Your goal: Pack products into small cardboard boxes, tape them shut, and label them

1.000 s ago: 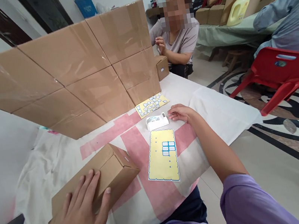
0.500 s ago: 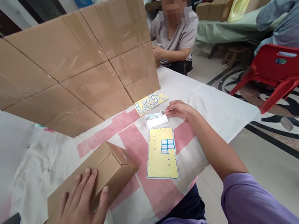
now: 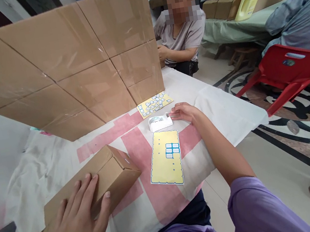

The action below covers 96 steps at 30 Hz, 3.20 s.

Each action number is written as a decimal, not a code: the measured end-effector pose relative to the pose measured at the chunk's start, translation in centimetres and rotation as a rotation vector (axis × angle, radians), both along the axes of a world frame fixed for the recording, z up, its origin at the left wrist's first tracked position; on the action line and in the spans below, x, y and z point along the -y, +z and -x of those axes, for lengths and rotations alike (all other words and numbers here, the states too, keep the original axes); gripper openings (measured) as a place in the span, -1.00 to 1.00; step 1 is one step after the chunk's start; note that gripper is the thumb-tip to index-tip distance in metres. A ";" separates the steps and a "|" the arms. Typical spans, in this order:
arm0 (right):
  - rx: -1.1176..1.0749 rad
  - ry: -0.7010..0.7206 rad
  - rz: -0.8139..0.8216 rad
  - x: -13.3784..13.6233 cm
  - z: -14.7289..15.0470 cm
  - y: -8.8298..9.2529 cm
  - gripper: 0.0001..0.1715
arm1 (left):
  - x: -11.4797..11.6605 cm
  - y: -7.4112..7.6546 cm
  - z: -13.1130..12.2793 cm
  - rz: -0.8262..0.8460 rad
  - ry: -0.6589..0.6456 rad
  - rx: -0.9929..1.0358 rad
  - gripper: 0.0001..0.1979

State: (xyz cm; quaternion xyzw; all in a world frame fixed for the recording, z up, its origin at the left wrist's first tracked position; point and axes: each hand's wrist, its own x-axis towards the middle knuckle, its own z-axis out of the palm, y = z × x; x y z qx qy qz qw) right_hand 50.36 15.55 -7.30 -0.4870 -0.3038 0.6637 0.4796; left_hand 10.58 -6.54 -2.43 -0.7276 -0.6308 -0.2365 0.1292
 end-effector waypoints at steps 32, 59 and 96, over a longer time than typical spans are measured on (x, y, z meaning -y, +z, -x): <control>0.257 0.076 0.109 -0.9 -0.4 -2.6 -0.48 | -0.4 0.0 -0.1 -0.026 0.016 -0.042 -0.46; 0.375 0.032 -0.262 3.7 1.8 4.7 -0.50 | -0.9 -0.5 -0.1 -0.073 0.031 -0.073 -0.46; 0.498 1.524 -0.768 4.8 30.8 14.5 -0.66 | 1.1 -0.3 5.3 0.014 0.055 0.082 -0.35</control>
